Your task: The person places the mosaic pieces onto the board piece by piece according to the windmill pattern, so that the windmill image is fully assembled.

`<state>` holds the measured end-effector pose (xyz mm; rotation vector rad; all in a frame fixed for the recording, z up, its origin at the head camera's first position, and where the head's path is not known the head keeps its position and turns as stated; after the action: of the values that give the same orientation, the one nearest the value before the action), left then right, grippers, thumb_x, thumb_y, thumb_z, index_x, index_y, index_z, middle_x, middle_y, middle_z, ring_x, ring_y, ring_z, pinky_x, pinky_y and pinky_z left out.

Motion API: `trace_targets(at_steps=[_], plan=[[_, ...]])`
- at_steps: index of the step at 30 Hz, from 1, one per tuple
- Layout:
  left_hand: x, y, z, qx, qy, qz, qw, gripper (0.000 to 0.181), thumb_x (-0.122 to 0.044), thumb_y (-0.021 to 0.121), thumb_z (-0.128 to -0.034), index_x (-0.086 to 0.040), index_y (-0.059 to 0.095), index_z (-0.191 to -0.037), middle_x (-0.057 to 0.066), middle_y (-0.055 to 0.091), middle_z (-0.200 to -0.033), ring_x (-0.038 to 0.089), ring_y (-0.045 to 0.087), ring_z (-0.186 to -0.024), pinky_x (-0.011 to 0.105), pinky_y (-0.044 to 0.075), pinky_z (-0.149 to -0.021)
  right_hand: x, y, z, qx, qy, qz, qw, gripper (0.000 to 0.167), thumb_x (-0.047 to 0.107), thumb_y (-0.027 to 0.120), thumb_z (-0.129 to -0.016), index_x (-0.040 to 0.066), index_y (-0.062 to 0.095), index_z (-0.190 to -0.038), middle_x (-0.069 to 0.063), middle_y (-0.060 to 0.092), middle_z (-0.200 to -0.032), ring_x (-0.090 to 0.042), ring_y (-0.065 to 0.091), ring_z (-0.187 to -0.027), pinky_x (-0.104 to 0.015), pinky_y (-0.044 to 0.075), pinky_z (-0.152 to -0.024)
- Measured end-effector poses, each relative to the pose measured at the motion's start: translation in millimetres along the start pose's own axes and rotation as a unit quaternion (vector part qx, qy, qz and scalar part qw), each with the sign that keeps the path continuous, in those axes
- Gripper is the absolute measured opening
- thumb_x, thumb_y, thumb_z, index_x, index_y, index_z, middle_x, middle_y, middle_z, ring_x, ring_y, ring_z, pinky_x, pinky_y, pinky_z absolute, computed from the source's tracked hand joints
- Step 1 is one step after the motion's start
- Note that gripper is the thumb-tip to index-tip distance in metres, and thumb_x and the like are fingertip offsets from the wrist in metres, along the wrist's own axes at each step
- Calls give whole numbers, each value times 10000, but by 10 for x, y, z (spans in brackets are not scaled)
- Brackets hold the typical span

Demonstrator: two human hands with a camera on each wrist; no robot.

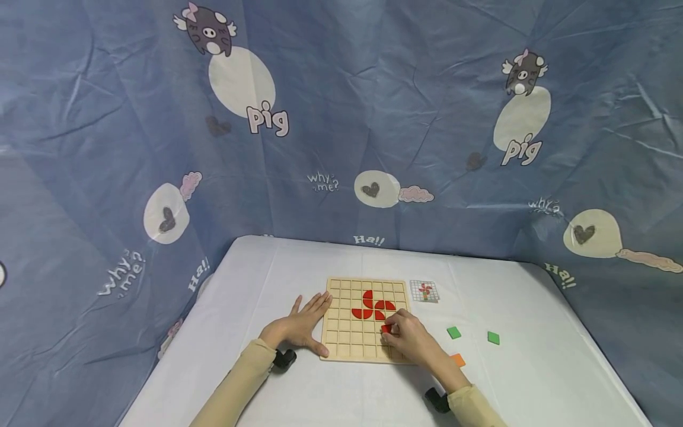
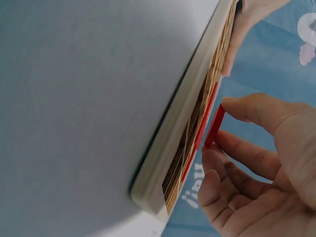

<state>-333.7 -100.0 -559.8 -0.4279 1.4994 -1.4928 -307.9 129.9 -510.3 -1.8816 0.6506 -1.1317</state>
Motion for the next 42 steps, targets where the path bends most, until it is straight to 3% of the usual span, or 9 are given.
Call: trace_targets(at_steps=[9, 25, 35, 42], plan=[[3, -7, 8, 5, 3, -70, 10000, 1326, -715, 725, -636, -70, 18, -1555, 94, -12, -1639, 313, -14, -1511, 648, -50, -1159, 50, 70, -29, 140, -31, 311, 9994, 210, 192, 782, -803, 69, 713, -958, 13, 596, -919, -78, 523, -770, -247, 501, -657], [-7, -32, 27, -1, 9, -31, 10000, 1315, -696, 736, -645, -66, 23, -1554, 96, -5, -1638, 318, -8, -1510, 656, -52, -1154, 8, 139, -157, 180, -14, 394, 9991, 204, 210, 782, -811, 72, 697, -934, -12, 606, -912, -102, 573, -799, -276, 543, -704], [27, 30, 10, 83, -82, -48, 9999, 1331, -728, 718, -631, -88, 7, -1557, 70, -23, -1640, 279, -31, -1514, 631, -66, -1165, -20, 150, -155, 176, 37, 352, 9992, 218, 224, 790, -801, 63, 726, -933, -13, 585, -911, -83, 540, -774, -251, 528, -670], [37, 18, -1, 37, -86, -59, 9999, 1337, -736, 714, -618, -98, 9, -1559, 60, -26, -1642, 277, -31, -1514, 626, -69, -1167, 2, 144, -162, 160, -245, 335, 9990, 149, 117, 771, -810, 48, 732, -936, -23, 629, -901, -117, 611, -797, -239, 550, -678]])
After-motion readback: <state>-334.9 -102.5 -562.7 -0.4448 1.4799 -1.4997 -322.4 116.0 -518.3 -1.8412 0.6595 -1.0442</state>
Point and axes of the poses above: each hand's wrist, its own z-axis away from the middle knuckle, its own y-axis out of the palm, x = y × z, the point moved 8 cm from there along -z, towards the middle knuckle
